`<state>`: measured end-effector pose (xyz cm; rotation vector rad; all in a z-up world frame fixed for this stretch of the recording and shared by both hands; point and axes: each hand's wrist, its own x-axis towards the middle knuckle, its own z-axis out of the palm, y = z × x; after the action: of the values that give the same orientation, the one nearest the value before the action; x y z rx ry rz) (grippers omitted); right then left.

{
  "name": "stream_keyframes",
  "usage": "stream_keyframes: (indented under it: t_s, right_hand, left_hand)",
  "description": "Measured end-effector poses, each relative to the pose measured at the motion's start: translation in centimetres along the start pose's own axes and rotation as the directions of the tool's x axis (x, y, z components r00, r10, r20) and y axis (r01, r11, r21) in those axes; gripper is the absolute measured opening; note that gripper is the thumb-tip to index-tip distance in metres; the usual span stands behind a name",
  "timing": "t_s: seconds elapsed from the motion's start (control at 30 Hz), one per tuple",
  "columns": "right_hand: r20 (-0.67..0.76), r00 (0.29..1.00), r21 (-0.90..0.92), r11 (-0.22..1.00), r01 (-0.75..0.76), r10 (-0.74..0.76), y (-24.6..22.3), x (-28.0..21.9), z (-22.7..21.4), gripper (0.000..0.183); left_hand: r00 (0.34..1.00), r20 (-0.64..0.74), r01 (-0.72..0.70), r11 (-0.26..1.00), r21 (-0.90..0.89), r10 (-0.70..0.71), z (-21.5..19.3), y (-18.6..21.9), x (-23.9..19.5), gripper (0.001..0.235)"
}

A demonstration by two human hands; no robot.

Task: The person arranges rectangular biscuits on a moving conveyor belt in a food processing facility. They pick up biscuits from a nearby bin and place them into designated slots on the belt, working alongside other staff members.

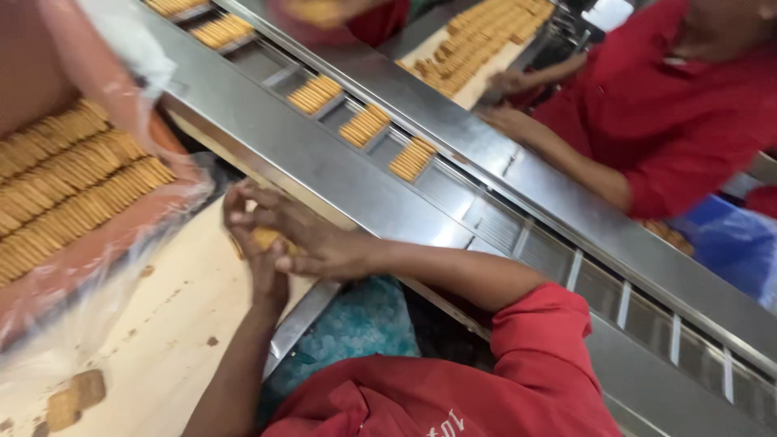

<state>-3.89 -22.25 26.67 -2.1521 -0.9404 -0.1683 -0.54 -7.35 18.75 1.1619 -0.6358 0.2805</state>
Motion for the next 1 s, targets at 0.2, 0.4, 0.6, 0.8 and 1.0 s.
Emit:
stream_keyframes:
  t_s: [0.2,0.4,0.6,0.8,1.0]
  right_hand:
    - [-0.413,0.888,-0.004,0.974,-0.226,0.204,-2.6,-6.1,-4.5,0.061]
    - [-0.408,0.863,0.145,0.954,-0.261,0.298,2.6,-11.7,-8.7,0.047]
    - [-0.491,0.86,-0.521,0.743,-0.42,0.142,12.5,-13.1,-11.9,0.04]
    - [-0.289,0.918,-0.723,0.567,-0.395,0.271,16.4,-11.6,-11.2,0.037]
    - [-0.301,0.942,-0.612,0.727,-0.312,0.15,12.1,-4.9,-10.2,0.035]
  left_hand:
    - [0.986,0.167,0.053,0.928,-0.368,0.01,12.4,-0.9,1.6,0.094]
    - [0.97,0.192,-0.127,0.984,-0.121,0.149,17.3,-2.7,1.7,0.09]
    - [0.829,0.464,-0.532,0.696,0.482,0.313,6.5,-5.1,-5.9,0.049]
    - [0.937,0.061,0.028,0.249,0.968,-0.343,-11.0,-9.7,-7.6,0.063]
    - [0.866,-0.094,0.194,0.156,0.969,-0.491,-8.8,-16.1,-4.5,0.116]
